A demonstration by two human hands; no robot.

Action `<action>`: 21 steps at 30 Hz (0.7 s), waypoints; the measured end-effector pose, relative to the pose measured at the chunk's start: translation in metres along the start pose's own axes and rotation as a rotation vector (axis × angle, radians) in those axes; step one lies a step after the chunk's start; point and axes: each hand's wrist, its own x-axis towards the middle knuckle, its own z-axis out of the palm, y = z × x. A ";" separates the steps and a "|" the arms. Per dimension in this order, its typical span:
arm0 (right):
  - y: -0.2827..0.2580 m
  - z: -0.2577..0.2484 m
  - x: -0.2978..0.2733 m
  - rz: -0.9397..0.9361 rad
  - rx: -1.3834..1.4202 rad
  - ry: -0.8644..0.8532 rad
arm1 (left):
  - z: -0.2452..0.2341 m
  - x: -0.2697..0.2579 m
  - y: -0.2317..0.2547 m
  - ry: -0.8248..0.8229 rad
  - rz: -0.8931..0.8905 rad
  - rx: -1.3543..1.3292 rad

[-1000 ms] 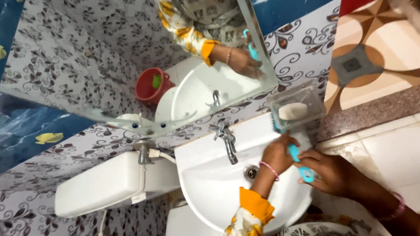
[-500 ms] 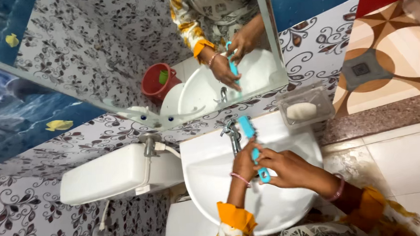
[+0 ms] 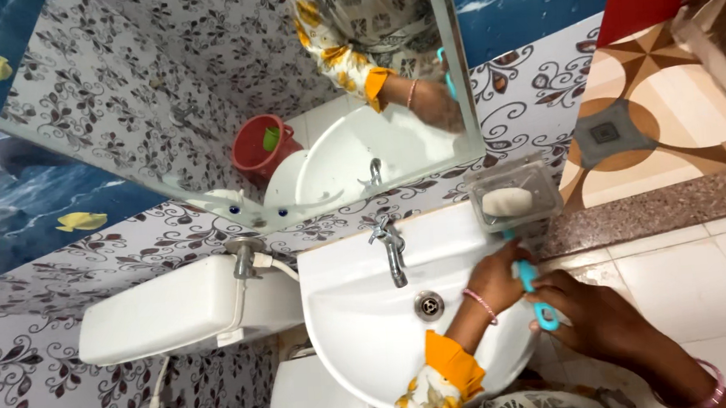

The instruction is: The person scrubs the faucet, the basin, and the drain area of a white sink using a blue brush.

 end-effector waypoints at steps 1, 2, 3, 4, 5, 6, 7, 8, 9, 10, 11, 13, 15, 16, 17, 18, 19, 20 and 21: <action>0.000 -0.003 -0.007 0.189 -0.066 -0.089 | 0.005 0.003 0.004 -0.044 0.033 -0.062; 0.000 -0.002 -0.008 0.193 -0.069 -0.092 | 0.006 0.003 0.004 -0.045 0.033 -0.067; 0.000 0.000 -0.008 0.174 -0.062 -0.074 | 0.007 0.003 0.002 -0.062 0.063 -0.134; 0.001 0.002 -0.005 0.151 -0.056 -0.052 | 0.006 0.004 -0.001 -0.075 0.096 -0.198; 0.001 0.007 -0.001 0.151 -0.060 -0.052 | 0.003 0.002 -0.006 -0.074 0.099 -0.200; -0.002 0.016 0.006 0.004 -0.023 -0.015 | -0.003 -0.004 -0.016 -0.030 0.084 -0.170; -0.005 0.023 0.013 -0.142 0.015 0.028 | -0.011 -0.008 -0.026 0.014 0.070 -0.139; -0.008 0.030 0.024 -0.213 0.053 0.019 | -0.021 -0.016 -0.038 0.066 0.063 -0.068; -0.013 0.037 0.038 -0.284 0.092 0.011 | -0.035 -0.024 -0.050 0.118 0.057 0.004; -0.021 0.043 0.052 -0.327 0.121 -0.021 | -0.051 -0.032 -0.060 0.169 0.000 -0.012; -0.030 0.048 0.066 -0.369 0.151 -0.054 | -0.067 -0.042 -0.066 0.220 -0.057 -0.028; -0.052 0.055 0.092 -0.416 0.193 -0.098 | -0.104 -0.058 -0.074 0.161 -0.277 -0.071; -0.071 0.057 0.104 -0.465 0.230 -0.139 | -0.119 -0.064 -0.075 0.104 -0.490 -0.117; -0.077 0.056 0.104 -0.442 0.159 -0.158 | -0.120 -0.067 -0.076 0.145 -0.374 -0.125; -0.080 0.055 0.105 -0.418 0.089 -0.177 | -0.120 -0.067 -0.079 0.184 -0.258 -0.133; -0.076 0.050 0.102 -0.415 0.089 -0.179 | -0.113 -0.063 -0.080 0.182 -0.259 -0.135; -0.067 0.043 0.098 -0.424 0.117 -0.159 | -0.103 -0.056 -0.080 0.184 -0.185 -0.165; -0.057 0.036 0.091 -0.432 0.142 -0.146 | -0.088 -0.052 -0.078 0.187 -0.115 -0.200; -0.047 0.030 0.081 -0.393 0.116 -0.142 | -0.074 -0.046 -0.073 0.180 -0.078 -0.186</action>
